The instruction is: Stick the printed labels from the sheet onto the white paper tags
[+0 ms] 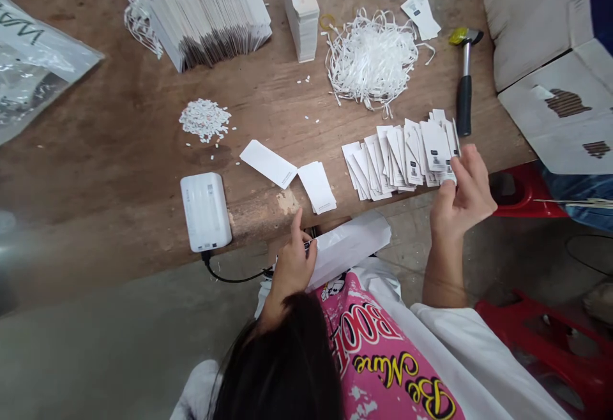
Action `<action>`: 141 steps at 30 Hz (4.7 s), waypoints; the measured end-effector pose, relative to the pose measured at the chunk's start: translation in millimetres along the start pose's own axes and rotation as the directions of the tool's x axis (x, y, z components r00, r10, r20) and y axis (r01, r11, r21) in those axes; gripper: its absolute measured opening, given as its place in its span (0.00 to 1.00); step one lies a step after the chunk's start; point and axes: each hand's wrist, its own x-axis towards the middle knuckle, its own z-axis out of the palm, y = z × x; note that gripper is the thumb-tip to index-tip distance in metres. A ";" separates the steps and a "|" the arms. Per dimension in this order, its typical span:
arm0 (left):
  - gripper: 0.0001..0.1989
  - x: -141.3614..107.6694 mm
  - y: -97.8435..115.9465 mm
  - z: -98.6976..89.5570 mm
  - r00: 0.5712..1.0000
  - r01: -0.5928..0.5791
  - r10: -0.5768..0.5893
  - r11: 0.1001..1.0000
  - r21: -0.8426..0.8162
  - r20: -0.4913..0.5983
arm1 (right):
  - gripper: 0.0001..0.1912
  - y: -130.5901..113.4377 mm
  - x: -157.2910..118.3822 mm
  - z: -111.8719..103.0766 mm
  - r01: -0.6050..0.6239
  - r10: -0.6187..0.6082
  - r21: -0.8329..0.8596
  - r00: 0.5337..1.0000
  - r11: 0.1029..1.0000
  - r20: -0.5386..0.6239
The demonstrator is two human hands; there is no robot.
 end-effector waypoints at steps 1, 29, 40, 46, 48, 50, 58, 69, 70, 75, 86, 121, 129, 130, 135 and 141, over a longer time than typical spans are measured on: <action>0.35 0.0 0.0 -0.5 1.000 -0.015 0.015 1.000 -0.007 -0.003 | 0.17 -2.4 -1.0 -1.9 0.000 0.000 -0.003 1.000 1.000 -0.003; 0.35 19.3 8.8 -26.9 0.877 0.199 0.182 0.703 -0.682 0.444 | 0.10 -99.5 -13.6 25.5 -0.481 -0.328 0.648 0.591 0.590 0.737; 0.30 19.0 11.0 -12.5 0.956 -0.278 0.293 0.881 0.381 0.020 | 0.10 -76.3 33.2 64.7 -0.284 -0.224 0.444 0.568 0.849 0.792; 0.30 19.1 11.3 -11.6 0.964 -0.256 0.262 0.859 0.443 0.048 | 0.11 -76.5 24.2 91.7 -0.188 -0.344 0.472 0.468 0.861 0.814; 0.31 18.8 10.8 -12.2 0.965 -0.251 0.256 0.861 0.442 0.049 | 0.12 -76.4 20.2 92.8 -0.182 -0.336 0.460 0.465 0.869 0.819; 0.31 18.7 10.6 -12.4 0.966 -0.250 0.255 0.862 0.441 0.048 | 0.12 -75.6 17.1 92.5 -0.180 -0.328 0.454 0.473 0.872 0.818; 0.32 18.2 16.5 -10.2 0.972 -0.230 0.226 0.847 0.480 0.068 | 0.11 -71.3 8.9 93.8 -0.142 -0.341 0.466 0.505 0.874 0.793; 0.30 19.2 14.5 -9.3 0.970 -0.238 0.240 0.877 0.418 0.049 | 0.28 -88.1 -11.0 68.6 0.048 -0.286 0.344 0.670 0.938 0.686; 0.28 17.8 11.8 -10.2 0.968 -0.243 0.252 0.909 0.339 0.016 | 0.27 -88.3 -18.6 67.8 0.080 -0.325 0.366 0.657 0.927 0.680; 0.21 6.6 -3.2 -17.9 0.958 -0.177 0.160 0.983 -0.050 -0.238 | 0.22 -84.6 -45.9 69.3 0.144 -0.371 0.375 0.660 0.916 0.653; 0.20 5.1 -2.3 -17.1 0.960 -0.276 0.275 0.961 -0.015 -0.057 | 0.16 -43.0 -4.1 23.8 0.151 -0.166 0.074 0.946 0.986 0.279; 0.25 25.9 1.1 -28.9 0.865 0.251 0.219 0.589 -0.768 0.451 | 0.09 -98.5 -12.1 31.6 -0.503 -0.270 0.635 0.618 0.586 0.739; 0.29 12.7 5.5 -26.8 0.956 0.050 0.121 0.831 -0.554 0.268 | 0.07 -89.2 13.9 43.9 -0.452 -0.233 0.598 0.634 0.661 0.737; 0.30 12.3 7.3 -26.5 0.966 -0.043 0.139 0.919 -0.393 0.218 | 0.07 -86.2 17.2 49.1 -0.463 -0.185 0.540 0.614 0.702 0.767; 0.30 15.8 15.4 -22.9 0.960 -0.269 0.221 0.897 0.352 0.170 | 0.08 -76.8 19.5 77.7 -0.325 -0.199 0.408 0.520 0.853 0.830; 0.30 16.9 13.5 -22.8 0.959 -0.282 0.219 0.806 0.520 0.180 | 0.08 -77.1 9.5 88.2 -0.311 -0.199 0.395 0.510 0.864 0.837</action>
